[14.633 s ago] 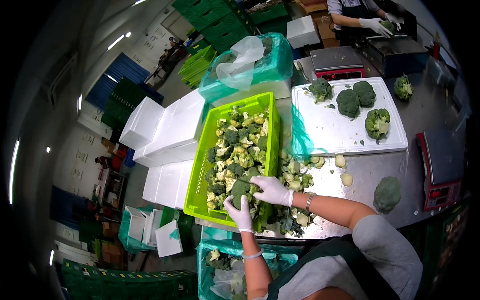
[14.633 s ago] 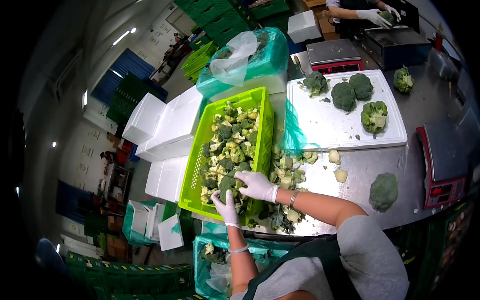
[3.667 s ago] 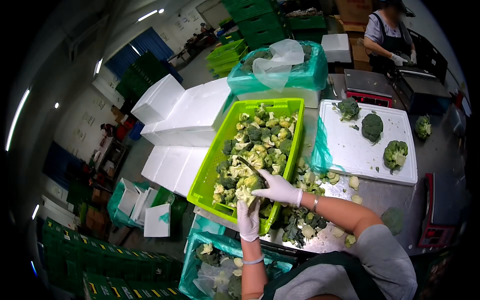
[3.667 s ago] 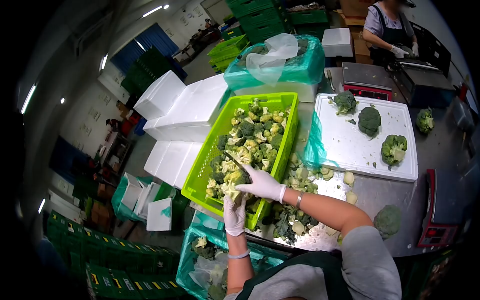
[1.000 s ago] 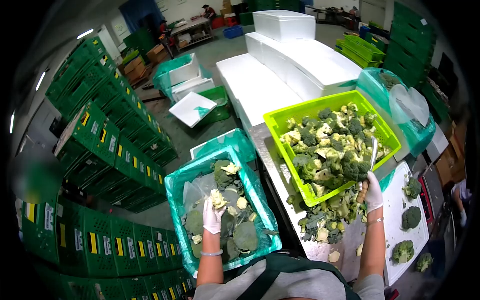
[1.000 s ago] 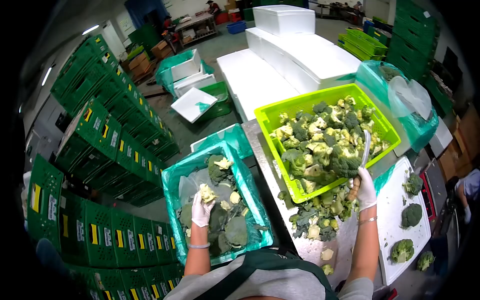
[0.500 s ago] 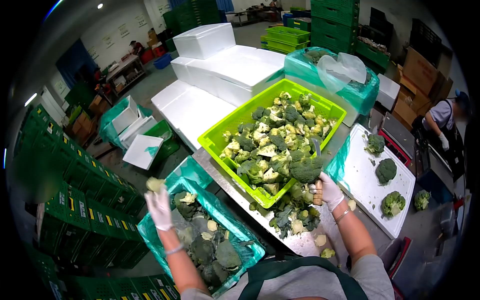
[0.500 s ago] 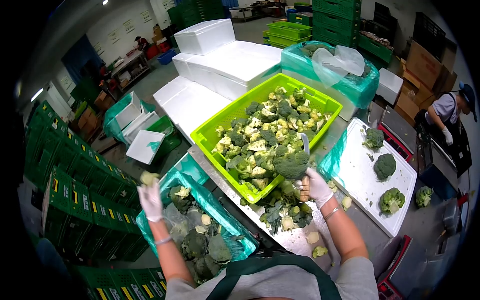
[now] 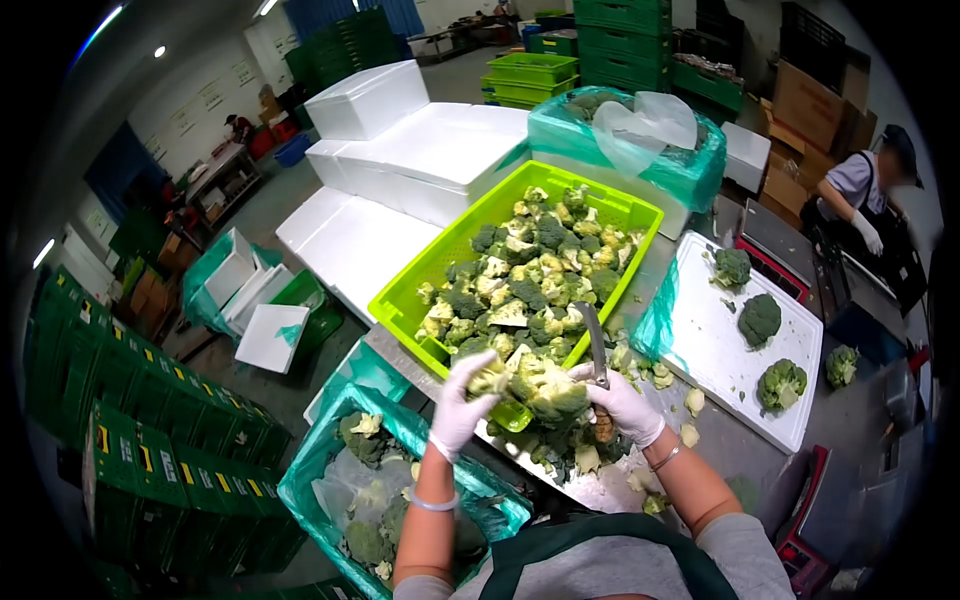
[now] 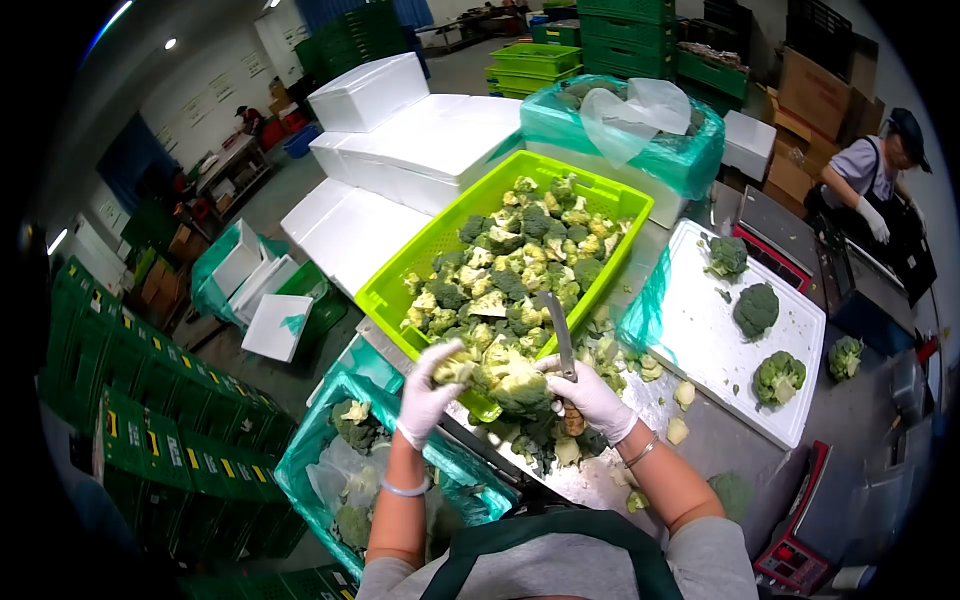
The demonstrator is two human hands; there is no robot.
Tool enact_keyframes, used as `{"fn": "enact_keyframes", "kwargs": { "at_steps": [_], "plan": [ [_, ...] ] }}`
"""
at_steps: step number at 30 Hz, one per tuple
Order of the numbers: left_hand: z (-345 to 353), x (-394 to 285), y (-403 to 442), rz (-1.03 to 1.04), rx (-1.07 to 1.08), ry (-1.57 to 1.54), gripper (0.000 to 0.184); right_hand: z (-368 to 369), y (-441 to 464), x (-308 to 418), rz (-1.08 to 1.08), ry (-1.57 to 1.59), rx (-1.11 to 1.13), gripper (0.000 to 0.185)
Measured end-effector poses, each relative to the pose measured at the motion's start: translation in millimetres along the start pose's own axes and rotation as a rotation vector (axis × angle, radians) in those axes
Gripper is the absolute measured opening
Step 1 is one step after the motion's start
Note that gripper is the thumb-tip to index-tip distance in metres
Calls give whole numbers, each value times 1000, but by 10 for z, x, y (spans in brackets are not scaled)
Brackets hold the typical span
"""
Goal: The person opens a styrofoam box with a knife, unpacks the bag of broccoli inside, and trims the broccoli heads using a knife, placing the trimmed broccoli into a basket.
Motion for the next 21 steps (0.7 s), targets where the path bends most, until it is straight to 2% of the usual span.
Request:
{"fn": "enact_keyframes", "kwargs": {
  "at_steps": [1,3,5,7,8,9,11,12,13,15,17,19,21],
  "plan": [
    [-60,-58,93,49,-57,-1,54,-29,-36,-31,50,44,-17,31],
    [1,-274,242,155,-153,229,52,-68,-26,-319,113,288,-72,29],
    [75,-358,371,222,-263,308,51,127,-23,-252,134,562,-29,26],
    [-146,-303,523,224,-646,383,50,66,-36,-390,142,588,-24,27],
    [-344,-142,625,135,-701,336,46,44,-99,-514,205,720,40,28],
    [-470,-8,709,168,-622,416,55,48,-159,-585,267,844,108,29],
    [-307,-172,673,93,-661,703,70,12,-242,-647,247,829,77,33],
    [-205,-193,641,67,-570,738,77,25,-253,-659,254,898,65,34],
    [-75,-206,571,135,-506,759,74,45,-253,-666,259,968,55,34],
    [186,-15,435,28,24,304,75,79,-263,-670,253,968,23,37],
    [482,47,154,-207,291,-121,74,222,-269,-518,177,1084,144,37],
    [610,54,-74,-236,348,-449,71,276,-290,-437,226,1095,75,36],
    [569,109,-233,-291,241,-528,69,294,-318,-473,248,840,141,37]
  ]
}}
Point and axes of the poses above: each hand's wrist, its own y-axis towards the middle knuckle, its own z-axis out of the palm, x = y × z, the point moved 6 cm from there along y, towards the middle knuckle, and after that the axes turned 14 degrees about -z, right-handed, at the moved point
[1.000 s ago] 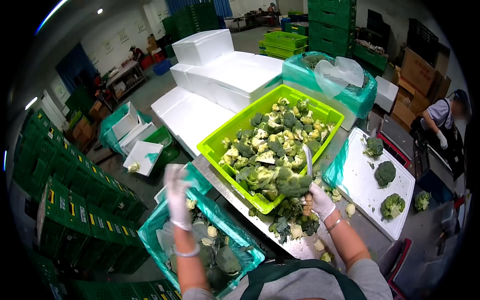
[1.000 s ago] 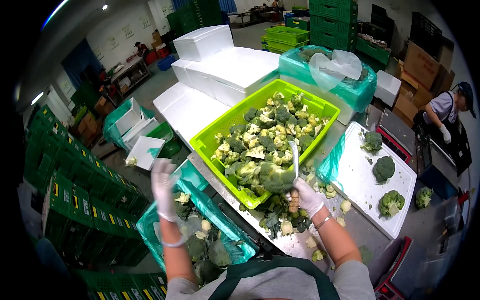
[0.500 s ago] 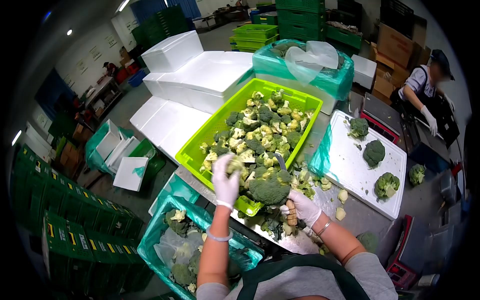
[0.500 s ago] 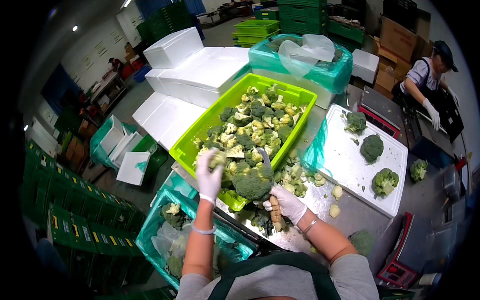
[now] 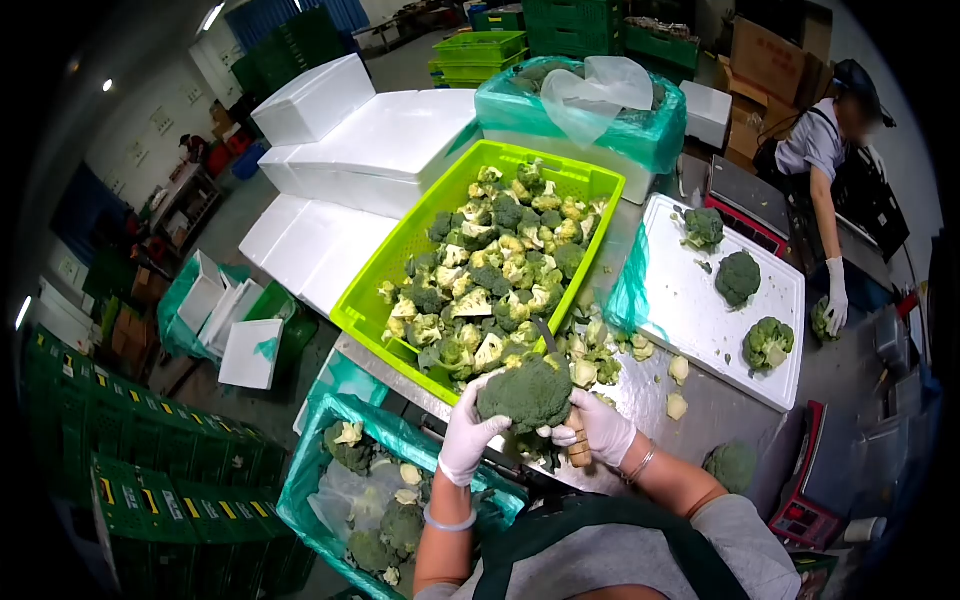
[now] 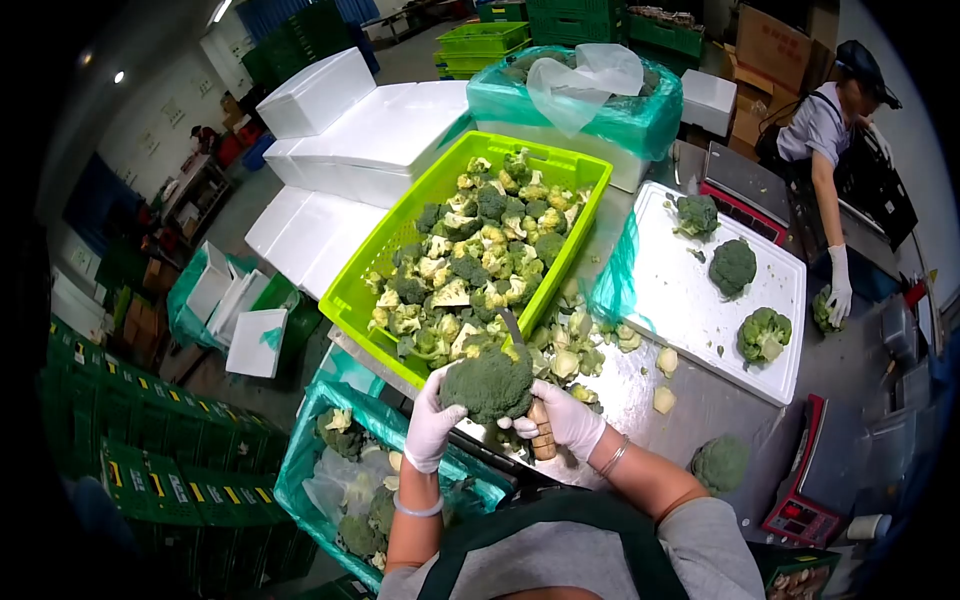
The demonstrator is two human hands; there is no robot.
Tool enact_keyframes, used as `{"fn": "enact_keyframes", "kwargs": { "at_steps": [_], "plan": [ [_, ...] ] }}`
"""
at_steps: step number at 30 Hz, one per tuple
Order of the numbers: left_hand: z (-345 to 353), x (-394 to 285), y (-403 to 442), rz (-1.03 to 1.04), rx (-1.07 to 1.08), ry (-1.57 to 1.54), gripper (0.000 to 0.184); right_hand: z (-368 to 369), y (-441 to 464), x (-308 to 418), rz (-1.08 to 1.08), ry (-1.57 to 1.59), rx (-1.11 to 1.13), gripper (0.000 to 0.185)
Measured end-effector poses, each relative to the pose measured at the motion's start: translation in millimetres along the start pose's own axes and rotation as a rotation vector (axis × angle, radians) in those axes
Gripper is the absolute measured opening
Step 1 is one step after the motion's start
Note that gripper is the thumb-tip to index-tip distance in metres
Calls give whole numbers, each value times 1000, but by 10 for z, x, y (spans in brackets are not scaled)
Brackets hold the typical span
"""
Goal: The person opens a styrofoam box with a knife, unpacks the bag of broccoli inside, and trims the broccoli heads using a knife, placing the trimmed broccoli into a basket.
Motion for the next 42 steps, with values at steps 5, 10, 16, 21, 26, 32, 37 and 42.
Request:
{"fn": "enact_keyframes", "kwargs": {
  "at_steps": [5,10,16,21,26,32,37,42],
  "plan": [
    [-78,64,-383,102,-192,73,59,-23,-34,90,-173,-480,-151,37],
    [-55,52,-592,93,-262,-29,60,348,-152,191,-210,-795,-88,44],
    [-45,205,-785,147,-483,501,65,570,-156,122,-379,-1170,44,69],
    [6,230,-814,46,-369,158,48,478,-150,72,-296,-998,75,59],
    [42,355,-800,-20,-312,-53,43,493,-206,122,-59,-812,-16,46],
    [182,365,-705,-68,-48,-400,64,103,-166,-32,16,-315,-16,41],
    [236,291,-422,-32,202,-694,66,-10,7,-84,-146,143,-144,46],
    [-123,-293,18,228,83,-592,56,-160,71,323,-358,-42,-50,42]
  ]
}}
Point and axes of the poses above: each hand's wrist, its own y-axis towards the middle knuckle, its own z-axis out of the palm, x = y × z, the point moved 6 cm from there along y, towards the middle knuckle, and after that the axes turned 14 degrees about -z, right-handed, at the moved point
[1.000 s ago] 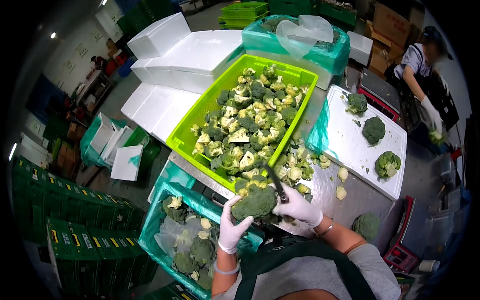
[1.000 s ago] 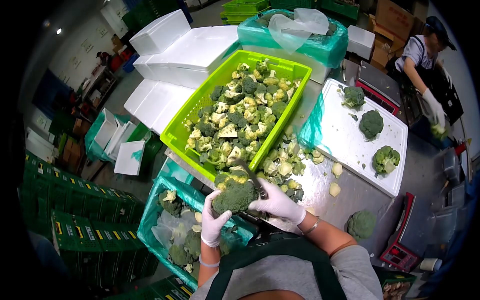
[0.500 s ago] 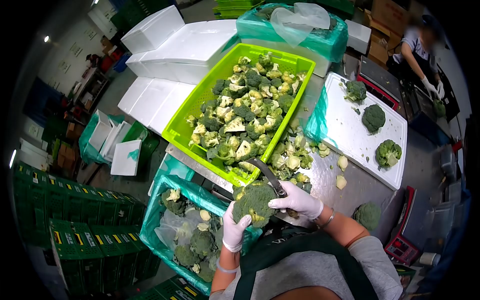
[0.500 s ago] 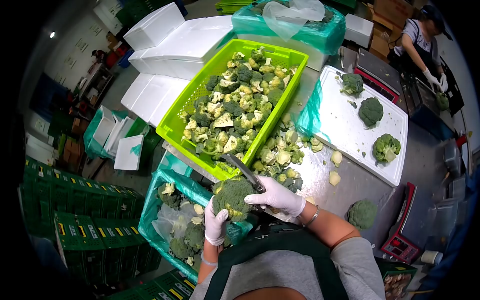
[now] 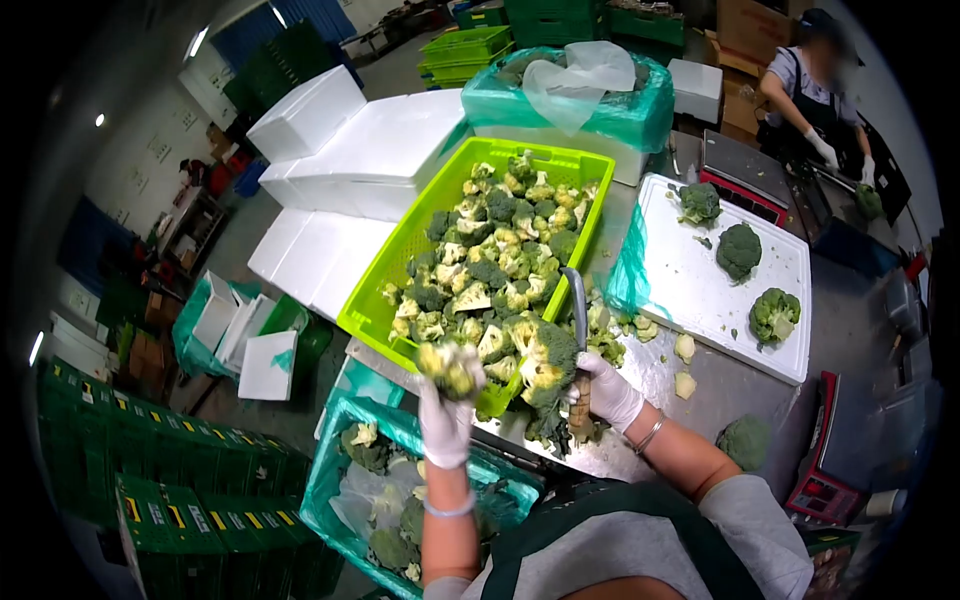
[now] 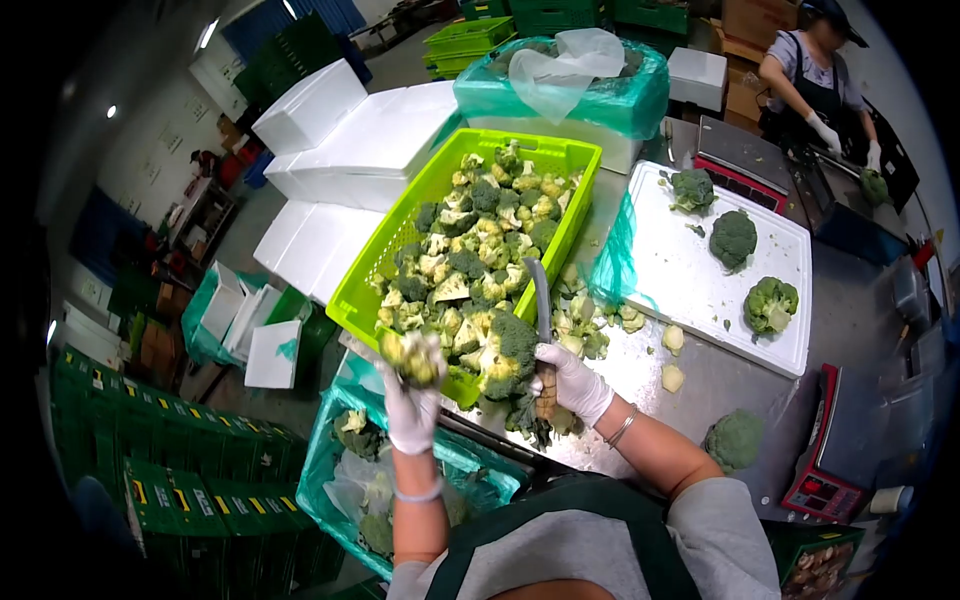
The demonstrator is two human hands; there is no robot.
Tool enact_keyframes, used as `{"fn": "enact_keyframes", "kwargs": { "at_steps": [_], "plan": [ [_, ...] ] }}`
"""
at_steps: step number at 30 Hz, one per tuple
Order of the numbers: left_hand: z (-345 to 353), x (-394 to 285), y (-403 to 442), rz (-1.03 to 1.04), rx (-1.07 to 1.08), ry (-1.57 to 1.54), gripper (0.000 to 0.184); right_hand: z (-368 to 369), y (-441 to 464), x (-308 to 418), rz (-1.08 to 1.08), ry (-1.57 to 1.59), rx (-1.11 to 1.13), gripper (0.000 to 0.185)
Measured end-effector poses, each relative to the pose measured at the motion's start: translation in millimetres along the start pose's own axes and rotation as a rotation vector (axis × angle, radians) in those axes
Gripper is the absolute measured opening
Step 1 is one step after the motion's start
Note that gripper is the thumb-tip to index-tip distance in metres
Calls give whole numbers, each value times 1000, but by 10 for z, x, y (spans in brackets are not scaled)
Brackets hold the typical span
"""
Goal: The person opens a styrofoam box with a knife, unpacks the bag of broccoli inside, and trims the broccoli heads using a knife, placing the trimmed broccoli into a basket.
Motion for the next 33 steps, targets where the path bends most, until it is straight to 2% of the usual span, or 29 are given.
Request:
{"fn": "enact_keyframes", "kwargs": {
  "at_steps": [1,2,3,4,6,7,8,9,10,12,13,14,17,19,22,23,28,30,31,33],
  "plan": [
    [8,-163,138,23,-172,397,57,79,19,137,-90,-148,-2,40],
    [27,-301,227,52,-345,794,58,186,5,219,-100,-153,1,40],
    [161,-453,208,471,-549,1514,62,278,3,332,-148,-338,0,40],
    [458,-505,143,674,-559,1624,58,350,8,440,-197,-521,-3,40],
    [572,-372,91,508,-346,1426,44,406,-36,519,-219,-585,-33,46],
    [492,-222,84,335,-263,1294,33,426,-62,555,-225,-726,-19,49],
    [422,-61,46,166,-245,1197,32,427,-74,575,-226,-868,-5,52],
    [351,71,-13,87,-227,1167,40,522,-27,566,-419,-857,119,53],
    [292,196,-40,8,-212,1137,48,554,-40,572,-417,-852,114,53],
    [488,293,-130,68,-242,1042,65,670,-96,572,-392,-1155,150,52],
    [455,305,-158,131,-303,1274,76,663,-94,523,-416,-1255,170,50],
    [412,336,-190,136,-367,1231,71,709,-96,493,-504,-1353,191,47],
    [373,317,-259,116,-418,1050,65,803,-132,426,-411,-1315,187,46],
    [387,293,-341,125,-446,993,53,911,-153,441,-550,-1460,294,46],
    [361,268,-409,215,-497,1055,47,900,-104,407,-478,-1389,327,50],
    [372,253,-416,206,-504,1118,47,850,-82,384,-337,-1318,283,49],
    [275,276,-392,169,-462,1041,45,841,-30,347,-338,-1368,311,50],
    [289,311,-385,55,-500,1018,43,839,-57,295,-555,-1621,308,51],
    [249,295,-366,63,-481,999,43,869,-44,320,-362,-1538,318,50],
    [252,230,-371,136,-445,939,41,825,-21,326,-354,-1456,332,52]
  ]
}}
Point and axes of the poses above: each hand's wrist, its own y-axis towards the middle knuckle, its own z-axis out of the palm, x = y × z, the point moved 6 cm from there along y, towards the middle knuckle, and after that the axes turned 14 degrees about -z, right-handed, at the moved point
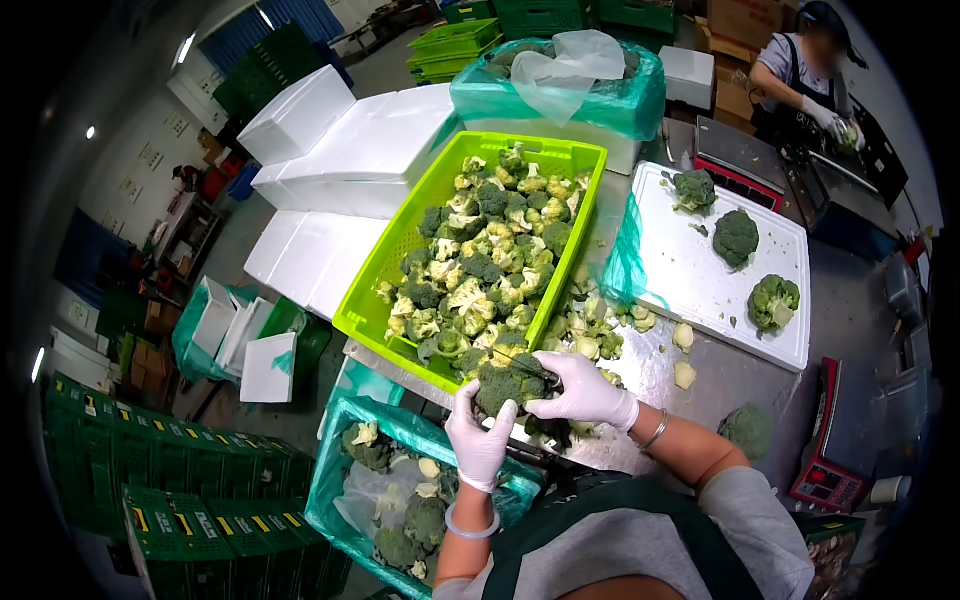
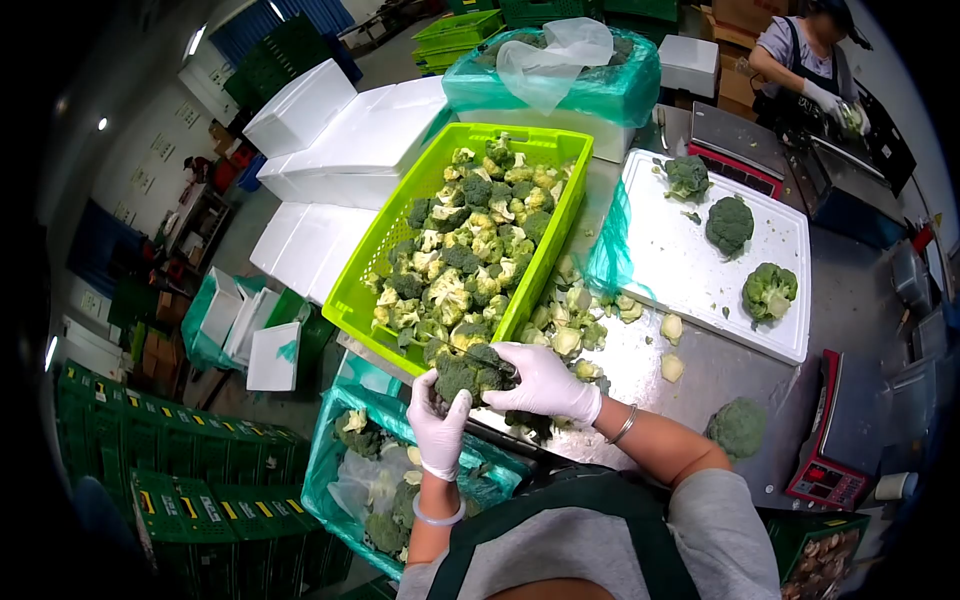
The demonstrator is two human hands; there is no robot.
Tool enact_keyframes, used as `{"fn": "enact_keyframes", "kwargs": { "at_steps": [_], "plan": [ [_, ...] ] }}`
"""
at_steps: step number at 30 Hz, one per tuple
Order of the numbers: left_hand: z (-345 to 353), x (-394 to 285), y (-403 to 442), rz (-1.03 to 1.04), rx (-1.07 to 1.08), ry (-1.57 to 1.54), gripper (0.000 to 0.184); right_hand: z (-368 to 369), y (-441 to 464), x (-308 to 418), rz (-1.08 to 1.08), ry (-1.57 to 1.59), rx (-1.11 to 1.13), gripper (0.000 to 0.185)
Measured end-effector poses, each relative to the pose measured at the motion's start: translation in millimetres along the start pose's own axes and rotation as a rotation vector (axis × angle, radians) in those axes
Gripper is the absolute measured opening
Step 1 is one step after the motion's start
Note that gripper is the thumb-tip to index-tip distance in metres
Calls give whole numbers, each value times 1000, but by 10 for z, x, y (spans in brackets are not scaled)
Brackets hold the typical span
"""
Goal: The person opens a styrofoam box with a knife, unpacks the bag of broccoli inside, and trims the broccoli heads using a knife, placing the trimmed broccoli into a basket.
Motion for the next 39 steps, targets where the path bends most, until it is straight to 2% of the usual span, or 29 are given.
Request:
{"fn": "enact_keyframes", "kwargs": {
  "at_steps": [5,7,9,10,11,13,14,15,17,19,20,23,24,25,26,28,29,30,31,33,35,37,39],
  "plan": [
    [-71,9,-6,-53,23,10,36,0,30,-93,43,251,102,50],
    [-76,23,19,-15,14,-26,35,-64,48,-102,47,233,132,48],
    [-154,101,125,-15,146,-333,44,-45,23,-105,210,529,231,49],
    [-44,-106,65,-103,234,-429,55,-36,24,-128,136,465,246,45],
    [-11,-154,67,-105,236,-429,55,90,7,-132,150,553,283,43],
    [93,-189,74,-181,364,-554,57,158,-120,-149,451,658,430,41],
    [-10,-129,157,-219,179,-688,58,185,-110,-219,354,713,363,41],
    [-133,-139,185,-184,361,-889,59,229,-128,-393,261,815,234,45],
    [-578,68,175,-135,330,-1050,57,-46,-142,-128,418,975,197,47],
    [-803,111,76,-82,263,-1080,57,-110,-145,-268,335,944,160,45],
    [-845,150,-1,-79,357,-1145,58,-84,-170,-412,322,945,192,42],
    [-977,379,-286,-99,464,-1063,65,-171,-60,-491,322,932,278,34],
    [-1040,496,-386,-97,473,-974,67,-177,83,-589,225,922,203,30],
    [-1127,686,-453,-111,444,-863,69,-290,219,-498,335,873,152,28],
    [-1154,820,-503,-240,273,-926,68,-368,387,-440,404,991,29,28],
    [-1102,864,-522,-231,292,-1023,63,-573,716,-724,243,984,-274,32],
    [-1087,906,-537,-251,290,-1104,62,-676,826,-623,210,948,-439,30],
    [-1082,922,-551,-246,304,-1065,63,-760,846,-521,161,824,-471,44],
    [-1076,939,-561,-240,319,-1027,63,-796,801,-458,147,787,-512,45],
    [-1026,1012,-661,-307,304,-1100,65,-767,649,-419,85,644,-446,38],
    [-903,1034,-747,-317,346,-1089,65,-660,356,-561,209,643,-381,30],
    [-778,1026,-812,-437,262,-738,61,-650,67,-797,300,552,-366,28],
    [-581,1279,-784,-524,425,-574,54,-686,-220,-1001,364,539,-409,27]
  ]
}}
Point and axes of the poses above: each hand's wrist, its own y-axis towards the middle knuckle, its own z-axis out of the palm, x = y × z, the point moved 6 cm from there along y, towards the middle knuckle, and after that the axes turned 14 degrees about -z, right-handed, at the moved point
